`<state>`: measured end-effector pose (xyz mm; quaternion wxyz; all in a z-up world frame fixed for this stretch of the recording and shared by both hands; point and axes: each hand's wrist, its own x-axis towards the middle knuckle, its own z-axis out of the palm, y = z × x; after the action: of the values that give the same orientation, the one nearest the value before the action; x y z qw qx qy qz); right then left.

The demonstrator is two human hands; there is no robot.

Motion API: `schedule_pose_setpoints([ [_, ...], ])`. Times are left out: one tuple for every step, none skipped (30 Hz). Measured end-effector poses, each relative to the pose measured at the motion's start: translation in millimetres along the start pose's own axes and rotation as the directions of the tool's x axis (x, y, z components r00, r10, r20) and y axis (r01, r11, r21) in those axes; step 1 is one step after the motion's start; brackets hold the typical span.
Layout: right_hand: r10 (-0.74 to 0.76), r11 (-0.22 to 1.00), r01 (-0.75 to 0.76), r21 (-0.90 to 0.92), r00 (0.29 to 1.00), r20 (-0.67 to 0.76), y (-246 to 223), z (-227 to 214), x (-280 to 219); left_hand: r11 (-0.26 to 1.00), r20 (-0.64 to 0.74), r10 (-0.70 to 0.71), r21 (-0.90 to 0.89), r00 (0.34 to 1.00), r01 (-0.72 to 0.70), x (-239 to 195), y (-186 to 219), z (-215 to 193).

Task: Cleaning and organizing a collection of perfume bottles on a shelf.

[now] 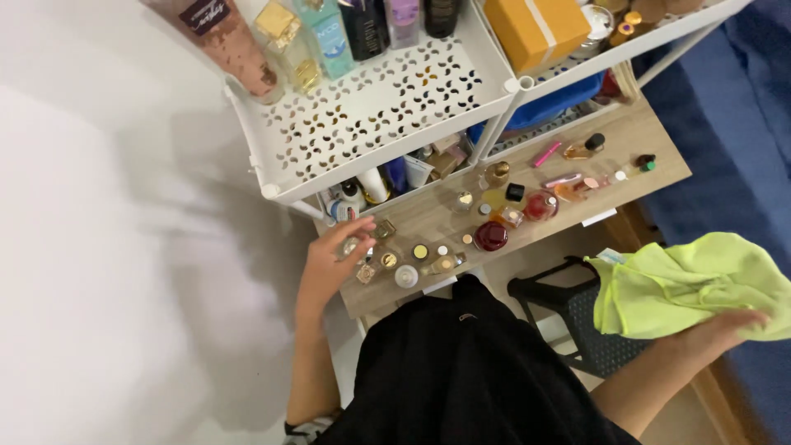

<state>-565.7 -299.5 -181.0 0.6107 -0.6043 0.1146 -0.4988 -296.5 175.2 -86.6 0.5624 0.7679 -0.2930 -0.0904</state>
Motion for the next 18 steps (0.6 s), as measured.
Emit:
schedule_pose_setpoints([
  [0.035, 0.999, -0.035, 0.006, 0.999, -0.039, -3.9, 2.5, -10.7, 0.999, -0.033, -0.048, 0.011, 0.998, 0.048, -5.2, -15.2, 10.8],
  [0.07, 0.998, -0.069, 0.014, 0.994, -0.079, -7.6, 5.2, -21.1, 0.995, -0.067, -0.095, 0.02, 0.993, 0.096, -10.6, -30.4, 21.6],
  [0.064, 0.998, -0.064, 0.011, 0.993, -0.1, -18.9, 24.2, -28.3, 0.996, -0.047, -0.085, 0.024, 0.995, 0.086, -9.7, -46.8, 34.6],
  [0.104, 0.994, -0.105, 0.007, 0.982, -0.158, -29.9, 43.2, -34.6, 0.988, -0.025, -0.15, -0.033, 0.988, 0.149, -8.9, -63.3, 47.8],
  [0.144, 0.989, -0.147, 0.004, 0.967, -0.212, -41.1, 60.9, -39.4, 0.972, 0.0, -0.217, -0.089, 0.976, 0.216, -9.7, -80.1, 62.8],
  [0.139, 0.99, -0.143, 0.0, 0.963, -0.23, -30.1, 52.5, -46.8, 0.974, 0.018, -0.21, -0.086, 0.978, 0.211, -2.6, -75.9, 72.6],
  [0.183, 0.983, -0.179, 0.039, 0.943, -0.277, -19.1, 42.5, -50.5, 0.979, 0.069, -0.2, -0.032, 0.977, 0.202, 3.3, -71.1, 85.4],
  [0.227, 0.974, -0.212, 0.079, 0.919, -0.321, -8.0, 32.2, -54.1, 0.982, 0.12, -0.191, 0.022, 0.974, 0.19, 9.1, -66.1, 98.4],
  [0.225, 0.974, -0.211, 0.078, 0.918, -0.328, -3.6, 25.8, -55.5, 0.982, 0.126, -0.189, 0.023, 0.974, 0.188, 15.2, -54.5, 106.0],
  [0.238, 0.97, -0.211, 0.117, 0.915, -0.325, 1.0, 19.1, -56.3, 0.974, 0.161, -0.207, 0.13, 0.965, 0.188, 21.7, -42.7, 114.0],
  [0.253, 0.964, -0.211, 0.159, 0.914, -0.319, 7.3, 12.8, -55.0, 0.954, 0.188, -0.229, 0.237, 0.955, 0.182, 29.1, -30.9, 122.3],
  [0.252, 0.965, -0.21, 0.159, 0.913, -0.322, 9.2, 10.2, -49.1, 0.954, 0.191, -0.227, 0.238, 0.955, 0.18, 31.9, -36.7, 131.6],
  [0.262, 0.961, -0.214, 0.178, 0.912, -0.315, 11.1, 6.4, -41.5, 0.948, 0.166, -0.183, 0.289, 0.969, 0.13, 33.8, -41.9, 142.2],
  [0.271, 0.956, -0.218, 0.196, 0.912, -0.308, 13.0, 2.6, -33.4, 0.937, 0.144, -0.137, 0.341, 0.98, 0.081, 36.3, -47.0, 152.8],
  [0.27, 0.956, -0.218, 0.197, 0.914, -0.301, 19.3, -5.2, -24.1, 0.937, 0.137, -0.137, 0.34, 0.981, 0.083, 43.0, -49.6, 160.9],
  [0.281, 0.952, -0.225, 0.207, 0.911, -0.303, 25.4, -13.0, -14.5, 0.939, 0.129, -0.126, 0.336, 0.984, 0.076, 50.0, -51.9, 169.0],
  [0.292, 0.948, -0.233, 0.218, 0.908, -0.299, 32.6, -20.5, -2.6, 0.94, 0.117, -0.114, 0.333, 0.987, 0.069, 57.8, -54.1, 177.4],
  [0.29, 0.947, -0.232, 0.221, 0.912, -0.289, 38.0, -24.1, 10.4, 0.941, 0.105, -0.112, 0.332, 0.988, 0.071, 74.0, -68.3, 186.0],
])
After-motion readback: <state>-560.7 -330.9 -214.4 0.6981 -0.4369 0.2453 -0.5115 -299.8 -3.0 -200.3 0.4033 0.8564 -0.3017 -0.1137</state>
